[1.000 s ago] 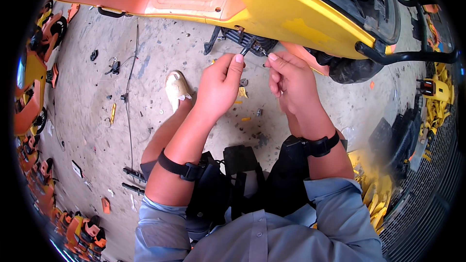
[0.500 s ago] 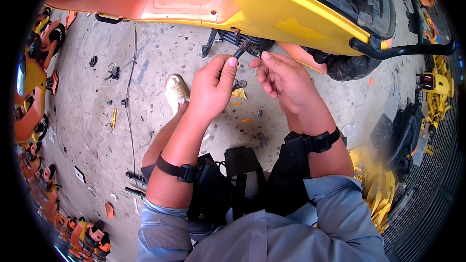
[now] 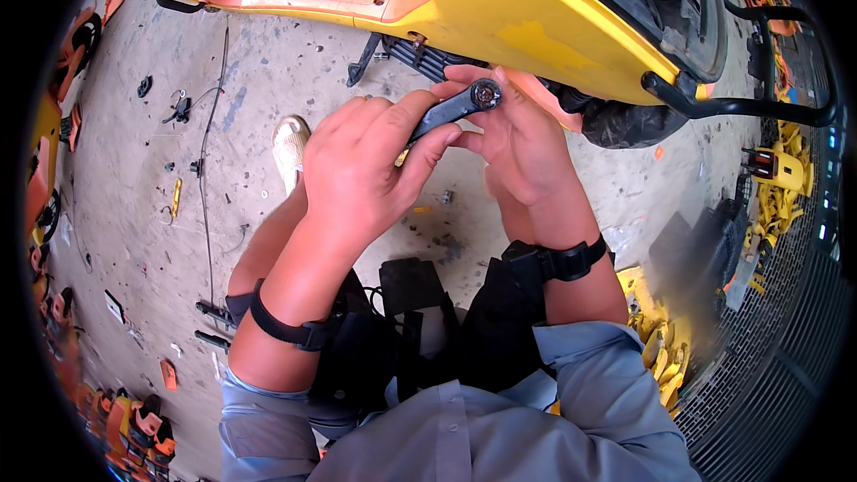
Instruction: The person connects wires on a scooter by hand, manipulating the electrical components and wire leads one at a time.
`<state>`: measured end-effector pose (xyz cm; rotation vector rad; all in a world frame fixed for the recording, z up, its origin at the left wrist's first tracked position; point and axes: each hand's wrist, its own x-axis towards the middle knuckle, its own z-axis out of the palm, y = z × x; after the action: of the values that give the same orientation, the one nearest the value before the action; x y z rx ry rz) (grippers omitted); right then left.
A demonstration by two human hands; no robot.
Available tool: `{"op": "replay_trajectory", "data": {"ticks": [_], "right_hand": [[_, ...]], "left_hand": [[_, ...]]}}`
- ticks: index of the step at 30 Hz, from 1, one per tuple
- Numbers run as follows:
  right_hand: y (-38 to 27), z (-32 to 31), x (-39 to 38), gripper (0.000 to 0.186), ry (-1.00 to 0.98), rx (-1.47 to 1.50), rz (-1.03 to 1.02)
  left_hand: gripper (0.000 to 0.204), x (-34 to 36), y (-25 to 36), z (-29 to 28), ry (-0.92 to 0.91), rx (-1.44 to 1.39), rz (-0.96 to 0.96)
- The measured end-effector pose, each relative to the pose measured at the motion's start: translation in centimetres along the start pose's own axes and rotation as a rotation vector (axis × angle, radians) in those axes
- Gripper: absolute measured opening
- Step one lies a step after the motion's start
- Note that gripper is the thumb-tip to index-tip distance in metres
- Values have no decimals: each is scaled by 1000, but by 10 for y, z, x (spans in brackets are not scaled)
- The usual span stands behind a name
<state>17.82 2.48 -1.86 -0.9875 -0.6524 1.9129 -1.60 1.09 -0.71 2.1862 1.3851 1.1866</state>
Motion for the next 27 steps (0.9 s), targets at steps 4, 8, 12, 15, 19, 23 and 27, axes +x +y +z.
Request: {"op": "replay_trajectory", "data": {"ticks": [4, 8, 12, 15, 19, 23, 27], "right_hand": [[1, 0, 2, 41, 8, -36, -71], [2, -2, 4, 40, 17, 6, -112], [2, -3, 4, 38, 34, 13, -95], [3, -5, 4, 35, 43, 5, -89], [4, -6, 4, 32, 63, 21, -88], [5, -11, 4, 31, -1, 64, -89], [4, -5, 1, 31, 18, -22, -107]], "left_hand": [[31, 0, 0, -3, -22, 2, 30], [32, 0, 1, -5, -30, -24, 49], [31, -1, -1, -4, -15, -52, 36], [31, -1, -2, -5, -12, -66, 34], [28, 0, -3, -6, -35, -81, 19], [24, -2, -7, -6, -25, -289, -161], [23, -7, -12, -2, 15, -548, -489]]}}
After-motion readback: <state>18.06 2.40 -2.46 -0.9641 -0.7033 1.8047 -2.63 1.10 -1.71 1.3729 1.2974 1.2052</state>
